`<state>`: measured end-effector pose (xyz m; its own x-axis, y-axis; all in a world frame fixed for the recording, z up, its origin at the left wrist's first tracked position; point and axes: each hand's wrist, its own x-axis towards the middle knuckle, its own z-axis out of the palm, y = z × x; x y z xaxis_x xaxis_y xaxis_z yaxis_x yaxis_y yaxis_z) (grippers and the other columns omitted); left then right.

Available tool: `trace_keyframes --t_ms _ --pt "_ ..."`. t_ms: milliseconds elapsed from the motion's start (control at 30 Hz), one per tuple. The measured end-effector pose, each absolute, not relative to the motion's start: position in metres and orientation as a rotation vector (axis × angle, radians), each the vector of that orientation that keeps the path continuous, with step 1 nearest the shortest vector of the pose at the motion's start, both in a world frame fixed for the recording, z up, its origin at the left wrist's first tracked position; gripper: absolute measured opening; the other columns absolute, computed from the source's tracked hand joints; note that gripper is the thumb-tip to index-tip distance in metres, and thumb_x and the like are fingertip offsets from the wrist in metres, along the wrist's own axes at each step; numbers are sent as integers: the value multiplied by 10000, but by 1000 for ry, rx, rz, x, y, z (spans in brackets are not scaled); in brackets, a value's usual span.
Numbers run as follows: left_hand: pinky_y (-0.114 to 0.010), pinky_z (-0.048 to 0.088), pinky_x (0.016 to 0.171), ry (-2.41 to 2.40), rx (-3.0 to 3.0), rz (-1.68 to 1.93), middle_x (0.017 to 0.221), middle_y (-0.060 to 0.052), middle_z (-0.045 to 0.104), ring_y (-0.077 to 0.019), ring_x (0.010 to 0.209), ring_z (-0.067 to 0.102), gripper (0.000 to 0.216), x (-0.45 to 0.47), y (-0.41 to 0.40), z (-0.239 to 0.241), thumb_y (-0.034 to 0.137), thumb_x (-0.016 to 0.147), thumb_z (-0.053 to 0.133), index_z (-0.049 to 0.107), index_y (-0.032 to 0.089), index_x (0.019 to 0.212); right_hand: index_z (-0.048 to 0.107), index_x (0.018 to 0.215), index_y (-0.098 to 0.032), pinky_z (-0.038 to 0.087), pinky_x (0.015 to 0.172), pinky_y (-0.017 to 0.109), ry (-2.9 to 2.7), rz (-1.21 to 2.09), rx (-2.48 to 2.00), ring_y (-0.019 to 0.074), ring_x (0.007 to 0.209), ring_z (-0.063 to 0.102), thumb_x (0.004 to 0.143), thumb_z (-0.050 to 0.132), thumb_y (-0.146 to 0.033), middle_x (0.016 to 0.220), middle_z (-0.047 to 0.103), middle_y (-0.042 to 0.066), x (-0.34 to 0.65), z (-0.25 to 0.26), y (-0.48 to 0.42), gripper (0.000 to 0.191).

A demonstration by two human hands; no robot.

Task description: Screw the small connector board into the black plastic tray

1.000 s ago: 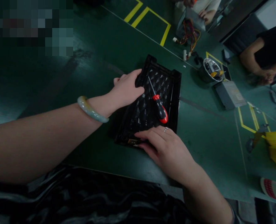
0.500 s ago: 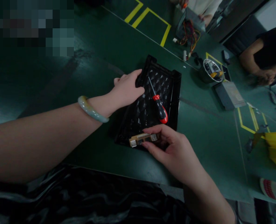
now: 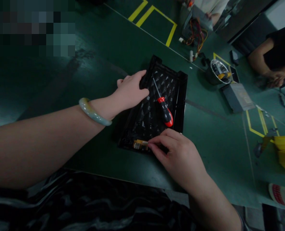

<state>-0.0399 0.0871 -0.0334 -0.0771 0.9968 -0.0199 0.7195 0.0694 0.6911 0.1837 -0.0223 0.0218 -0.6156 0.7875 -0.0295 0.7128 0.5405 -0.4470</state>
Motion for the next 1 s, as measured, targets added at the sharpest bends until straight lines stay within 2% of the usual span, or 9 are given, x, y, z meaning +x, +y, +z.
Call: trace_keyframes --t_ms 300,567,833,1000 --pt "-614 277 1286 1844 1707 719 1608 -11 552 -377 1493 471 762 -40 87 -32 370 868 560 434 351 1619 773 938 -211 538 755 265 -2494 744 -1284 112 816 682 974 713 -207 906 715 -26 181 22 -22 69" --pt "-598 296 1281 1855 1697 714 1589 12 574 -365 1491 478 757 -38 85 -29 351 853 573 452 380 1600 777 938 -214 546 802 298 -2598 657 -1290 135 835 688 977 717 -215 924 724 -5 178 17 -20 72" --pt "-625 271 1285 1833 1708 736 1599 -22 563 -385 1494 469 759 -40 87 -32 363 872 570 441 339 1620 764 889 -193 521 727 290 -2569 594 -1252 129 766 654 915 765 -173 834 686 -21 176 15 -23 33" --pt "-617 288 1278 1850 1710 719 1596 -10 564 -373 1488 478 772 -40 86 -32 370 870 566 424 349 1629 766 875 -192 518 735 297 -2582 597 -1256 132 767 656 934 752 -192 836 687 -20 177 16 -23 60"
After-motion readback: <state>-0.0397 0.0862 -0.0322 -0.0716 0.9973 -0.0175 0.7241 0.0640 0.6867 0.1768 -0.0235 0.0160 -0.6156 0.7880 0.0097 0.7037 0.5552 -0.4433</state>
